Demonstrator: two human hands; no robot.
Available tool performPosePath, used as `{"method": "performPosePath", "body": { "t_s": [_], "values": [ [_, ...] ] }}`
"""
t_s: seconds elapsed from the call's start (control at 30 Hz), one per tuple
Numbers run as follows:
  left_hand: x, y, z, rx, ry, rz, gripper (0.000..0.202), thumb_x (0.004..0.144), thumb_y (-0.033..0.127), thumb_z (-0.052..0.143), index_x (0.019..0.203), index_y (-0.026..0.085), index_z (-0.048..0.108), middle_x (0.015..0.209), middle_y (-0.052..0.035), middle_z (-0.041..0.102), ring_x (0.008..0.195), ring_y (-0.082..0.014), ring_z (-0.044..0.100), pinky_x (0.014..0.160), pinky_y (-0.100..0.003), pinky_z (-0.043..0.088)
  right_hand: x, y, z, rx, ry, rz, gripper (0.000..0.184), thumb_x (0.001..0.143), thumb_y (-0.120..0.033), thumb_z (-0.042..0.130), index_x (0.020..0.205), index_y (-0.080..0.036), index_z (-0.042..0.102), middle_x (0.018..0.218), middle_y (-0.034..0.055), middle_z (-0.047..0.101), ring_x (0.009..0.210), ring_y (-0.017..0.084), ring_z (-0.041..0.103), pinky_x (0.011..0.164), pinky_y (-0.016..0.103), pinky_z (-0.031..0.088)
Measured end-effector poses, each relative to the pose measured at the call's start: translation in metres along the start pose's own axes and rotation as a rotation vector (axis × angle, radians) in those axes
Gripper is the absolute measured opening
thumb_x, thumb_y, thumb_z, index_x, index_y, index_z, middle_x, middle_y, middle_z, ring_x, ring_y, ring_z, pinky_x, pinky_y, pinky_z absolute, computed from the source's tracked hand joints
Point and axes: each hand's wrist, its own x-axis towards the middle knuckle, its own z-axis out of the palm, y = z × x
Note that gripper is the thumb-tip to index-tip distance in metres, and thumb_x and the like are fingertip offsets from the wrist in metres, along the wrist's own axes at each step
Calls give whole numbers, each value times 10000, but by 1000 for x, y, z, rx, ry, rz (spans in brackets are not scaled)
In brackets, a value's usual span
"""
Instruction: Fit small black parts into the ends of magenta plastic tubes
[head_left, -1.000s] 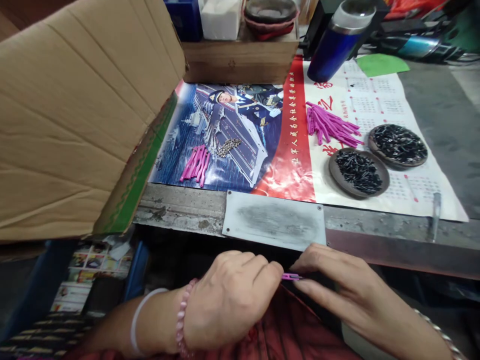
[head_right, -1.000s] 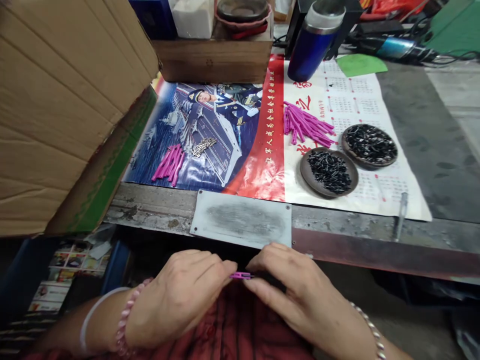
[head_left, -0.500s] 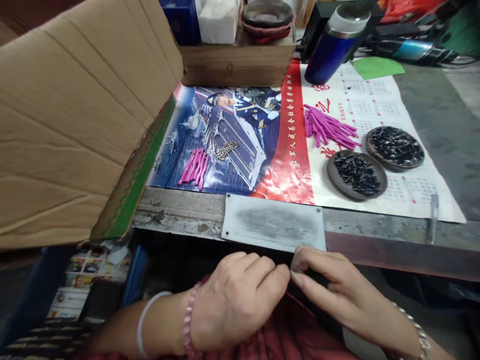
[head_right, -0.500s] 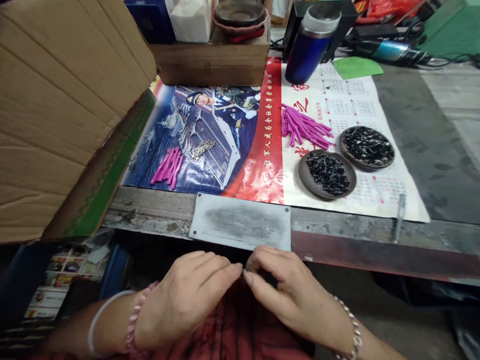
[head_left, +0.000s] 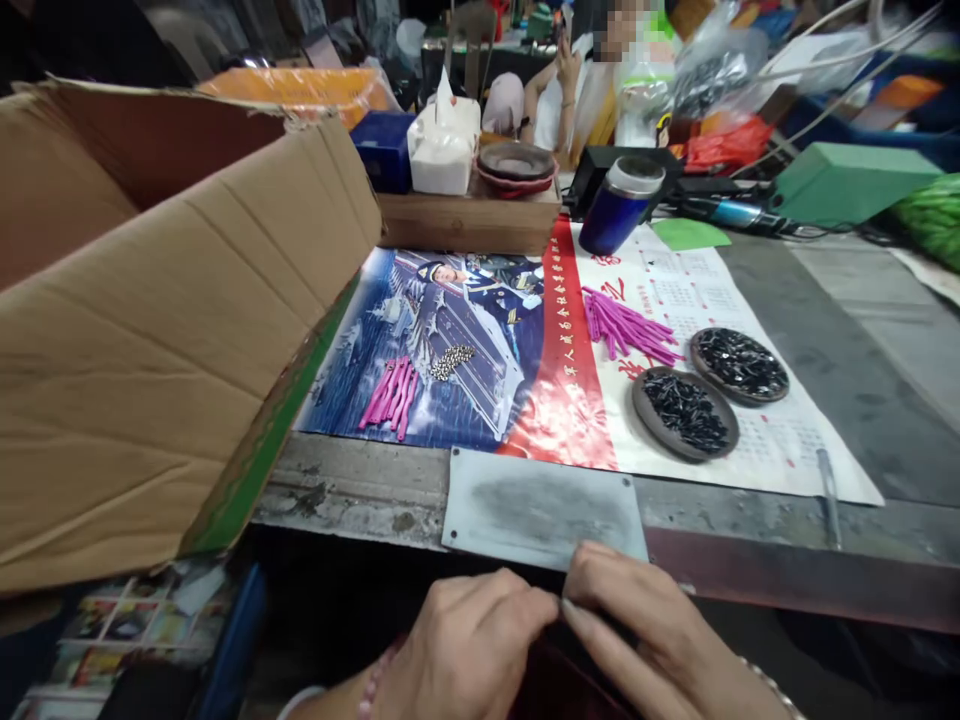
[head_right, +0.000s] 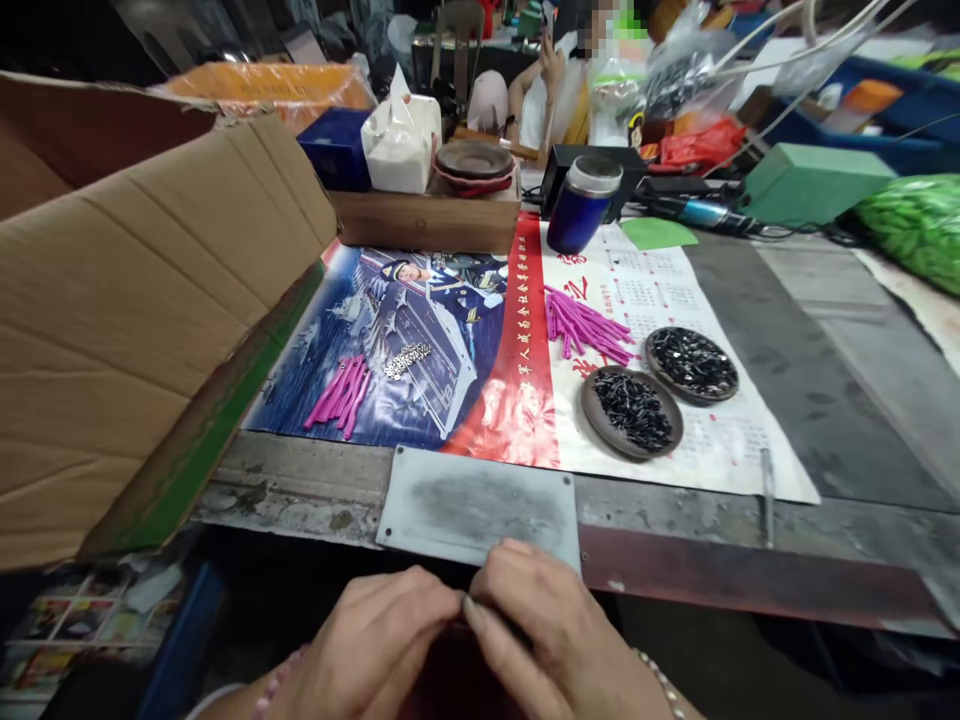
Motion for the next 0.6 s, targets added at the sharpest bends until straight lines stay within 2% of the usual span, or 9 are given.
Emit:
{"method": "performPosePath", "body": {
  "t_s": [0.17, 0.27, 0.37, 0.4, 0.47, 0.6],
  "values": [
    [-8, -8, 1, -176, 59, -65, 200, 1032, 144, 406, 1034, 187, 601, 754, -28, 687, 620, -132, 660, 590, -209, 533, 14, 1, -3, 60, -85, -1, 284, 1059, -316, 426, 816, -216, 533, 740, 2, 595, 681, 134, 576, 632, 223, 467],
    [-11, -11, -3, -263, 123, -120, 199, 1006, 117, 446, 1050, 191, 625, 774, -29, 709, 650, -122, 685, 631, -183, 551, 37, 9, -15, 68, -83, 33, 275, 1054, -363, 452, 865, -206, 577, 790, 17, 646, 717, 139, 616, 653, 229, 485],
    [-15, -12, -6, -333, 165, -150, 210, 961, 82, 487, 1046, 188, 648, 758, -31, 728, 637, -119, 700, 607, -162, 553, 81, 24, -28, -84, 22, 68, 208, 1041, -293, 485, 909, -188, 608, 834, 35, 675, 751, 146, 632, 682, 245, 496],
    [-17, -13, -6, -348, 170, -157, 214, 944, 71, 497, 1035, 185, 654, 748, -32, 733, 617, -117, 698, 583, -153, 546, 98, 30, -30, -155, 53, 28, 173, 1030, -265, 504, 935, -180, 621, 861, 41, 681, 784, 151, 639, 707, 252, 502],
    [-21, -15, -7, -356, 178, -160, 222, 902, 38, 517, 998, 177, 661, 714, -33, 739, 564, -109, 689, 537, -130, 527, 132, 42, -30, -371, 24, -31, 125, 1012, -201, 520, 961, -169, 630, 910, 51, 688, 826, 154, 649, 743, 260, 508],
    [-32, -20, -6, -310, 197, -217, 282, 818, -43, 542, 936, 175, 675, 683, -28, 749, 533, -102, 701, 551, -94, 522, 184, 56, -13, -515, -44, -74, 104, 989, -174, 554, 958, -172, 654, 966, 62, 675, 832, 156, 636, 747, 264, 478]
  ]
}}
